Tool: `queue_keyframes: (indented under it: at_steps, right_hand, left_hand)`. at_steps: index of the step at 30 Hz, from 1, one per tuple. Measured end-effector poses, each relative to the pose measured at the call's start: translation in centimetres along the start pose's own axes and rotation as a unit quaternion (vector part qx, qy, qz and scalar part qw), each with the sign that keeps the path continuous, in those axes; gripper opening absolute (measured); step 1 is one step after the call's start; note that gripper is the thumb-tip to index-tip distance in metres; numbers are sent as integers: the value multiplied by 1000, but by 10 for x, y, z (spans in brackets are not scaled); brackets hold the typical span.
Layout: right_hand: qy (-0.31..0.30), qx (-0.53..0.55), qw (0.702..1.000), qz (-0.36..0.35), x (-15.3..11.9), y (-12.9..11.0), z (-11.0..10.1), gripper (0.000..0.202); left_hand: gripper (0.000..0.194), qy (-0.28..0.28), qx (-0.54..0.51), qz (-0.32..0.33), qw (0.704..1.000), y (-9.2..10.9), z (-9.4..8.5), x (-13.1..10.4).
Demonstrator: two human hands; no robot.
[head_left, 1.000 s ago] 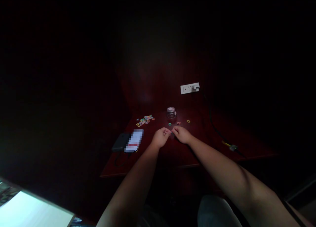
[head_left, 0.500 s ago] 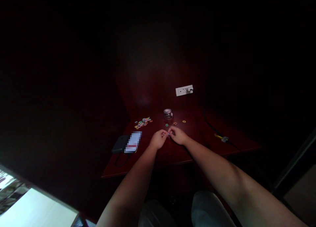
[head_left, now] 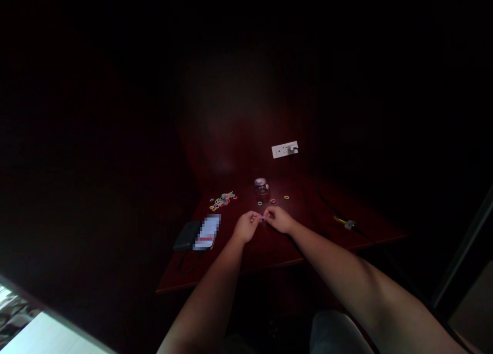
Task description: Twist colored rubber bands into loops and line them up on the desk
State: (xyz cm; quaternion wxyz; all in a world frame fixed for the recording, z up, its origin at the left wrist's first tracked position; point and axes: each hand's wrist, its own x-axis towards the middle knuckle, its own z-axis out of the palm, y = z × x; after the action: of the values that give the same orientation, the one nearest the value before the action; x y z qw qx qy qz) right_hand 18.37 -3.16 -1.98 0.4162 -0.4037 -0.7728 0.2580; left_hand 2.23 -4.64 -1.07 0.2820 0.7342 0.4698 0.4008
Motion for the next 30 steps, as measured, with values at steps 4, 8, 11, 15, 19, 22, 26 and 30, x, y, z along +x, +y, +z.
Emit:
queue_keyframes:
  at_steps: [4,8,11,15,19,22,26,30]
  right_hand:
    - [8,-1,1000,-5,0,0,0,12]
    - [17,37,999,-10,0,2,0,8]
    - [15,69,997,-13,1,4,0,10]
    - [6,72,997,-3,2,5,0,12]
    - [8,95,995,-10,2,7,1,16]
    - [2,92,996,-13,2,8,1,18]
    - [7,73,997,1,4,12,1,21]
    - [8,74,997,5,5,16,1,18]
  left_hand:
    - [17,6,-1,7,1000,0,0,0]
    - [17,7,-3,10,1000,-3,1,1]
    - [17,9,-6,11,1000,-5,1,2]
    - [18,12,-13,12,1000,-5,1,3]
    - [18,12,-15,14,1000,-3,1,2]
    - [18,10,-16,16,1000,-1,0,1]
    - [16,8,-39,9,999,-3,1,1]
    - [16,13,-60,3,998,-8,3,3]
